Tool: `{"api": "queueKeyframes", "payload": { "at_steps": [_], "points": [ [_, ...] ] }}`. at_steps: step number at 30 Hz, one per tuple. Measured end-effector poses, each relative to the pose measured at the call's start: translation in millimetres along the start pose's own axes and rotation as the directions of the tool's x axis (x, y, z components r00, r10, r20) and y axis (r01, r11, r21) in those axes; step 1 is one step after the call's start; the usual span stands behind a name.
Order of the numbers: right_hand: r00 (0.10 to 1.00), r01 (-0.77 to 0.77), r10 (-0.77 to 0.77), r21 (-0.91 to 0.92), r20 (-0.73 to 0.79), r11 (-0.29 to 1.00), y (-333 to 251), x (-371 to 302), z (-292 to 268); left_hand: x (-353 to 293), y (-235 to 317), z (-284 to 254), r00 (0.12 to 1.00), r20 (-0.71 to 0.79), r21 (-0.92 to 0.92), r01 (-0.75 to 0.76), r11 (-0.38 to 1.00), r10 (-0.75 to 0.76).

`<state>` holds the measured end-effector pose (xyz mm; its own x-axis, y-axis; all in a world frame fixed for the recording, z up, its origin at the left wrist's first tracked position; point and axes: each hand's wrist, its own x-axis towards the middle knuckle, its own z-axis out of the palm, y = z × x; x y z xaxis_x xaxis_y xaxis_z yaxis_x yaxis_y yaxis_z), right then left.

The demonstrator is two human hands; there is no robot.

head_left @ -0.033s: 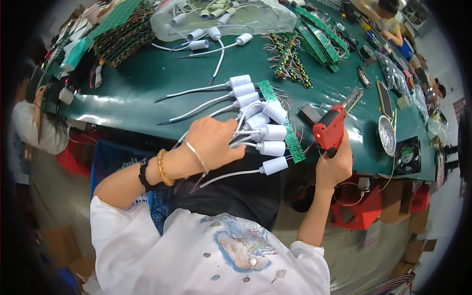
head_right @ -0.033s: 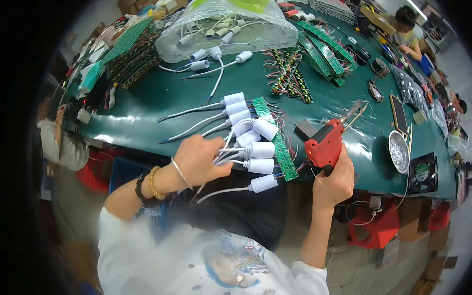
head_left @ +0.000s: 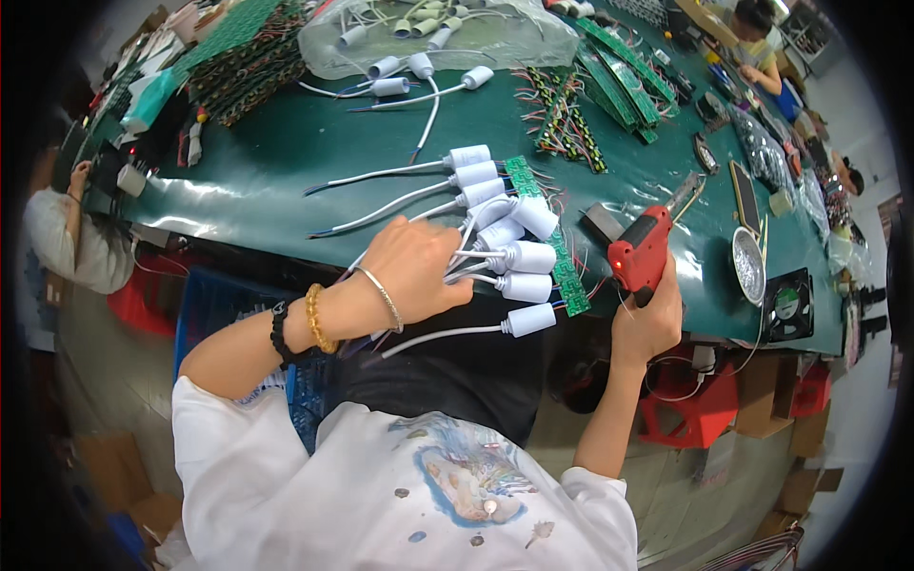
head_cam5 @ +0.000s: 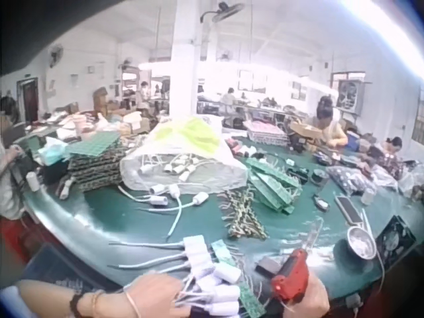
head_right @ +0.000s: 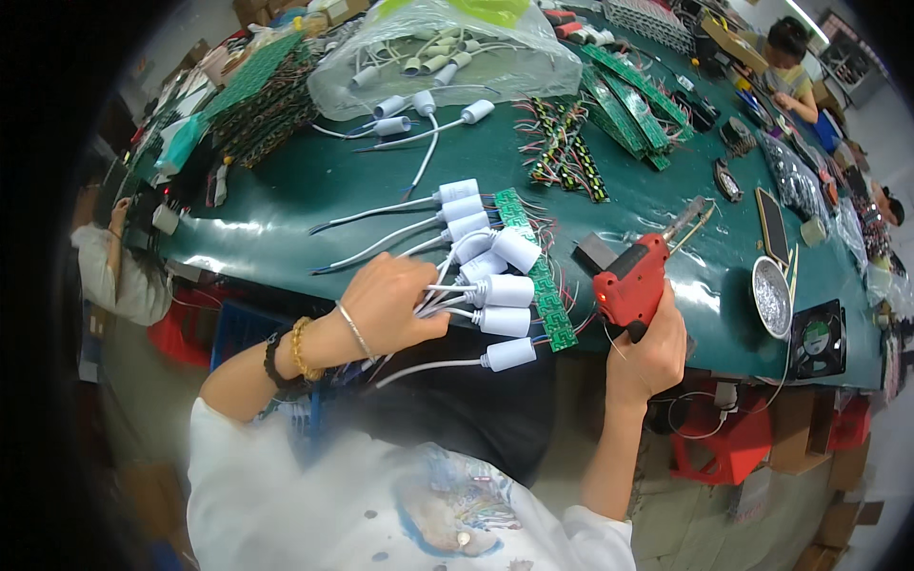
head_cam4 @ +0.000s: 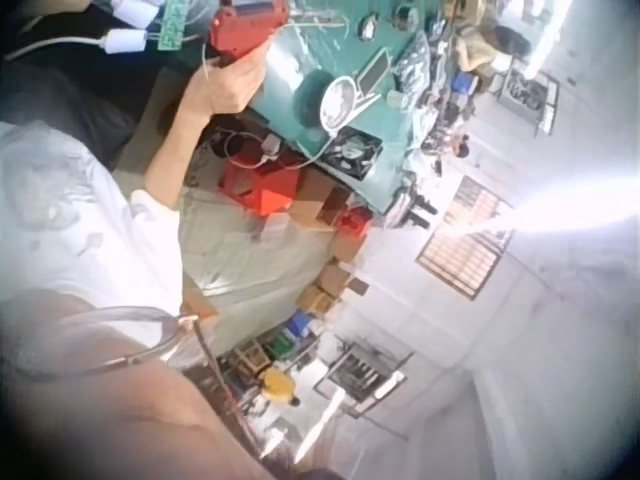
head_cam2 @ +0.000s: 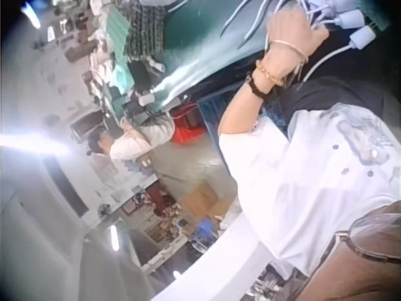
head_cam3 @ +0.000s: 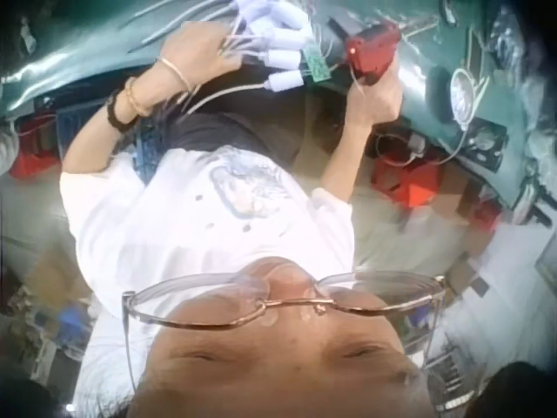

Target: The person assembles electronic components by soldering wires and electronic modules to a circuit board with a soldering iron and soldering wire.

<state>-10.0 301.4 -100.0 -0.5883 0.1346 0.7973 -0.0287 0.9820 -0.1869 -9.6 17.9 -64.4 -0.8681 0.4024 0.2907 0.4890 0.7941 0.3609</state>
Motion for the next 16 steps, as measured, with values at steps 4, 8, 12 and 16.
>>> {"api": "queueKeyframes", "payload": {
  "at_steps": [4, 8, 12, 16],
  "points": [
    [1.0, -0.004, 0.004, -0.006, -0.016, 1.0, -2.8, -0.8, -2.6, -1.1, -2.2, -7.6, 0.993, -0.067, -0.058, -0.1, 0.993, 0.096],
    [1.0, -0.024, 0.024, -0.006, 0.016, 1.0, -1.7, -6.3, -1.2, -2.7, 17.1, -45.9, 0.945, 0.157, -0.583, 0.322, 0.746, -0.286],
    [0.992, -0.07, 0.071, -0.012, 0.104, 0.997, 2.5, -8.6, -1.8, -26.7, 5.5, -98.6, 0.96, -0.065, -0.732, 0.14, 0.667, -0.272],
    [0.984, -0.059, 0.006, 0.294, 0.177, 0.954, -7.5, -12.1, 14.8, -89.9, -3.5, -170.8, 0.895, -0.084, -0.819, 0.188, 0.543, -0.438]
  ]
}}
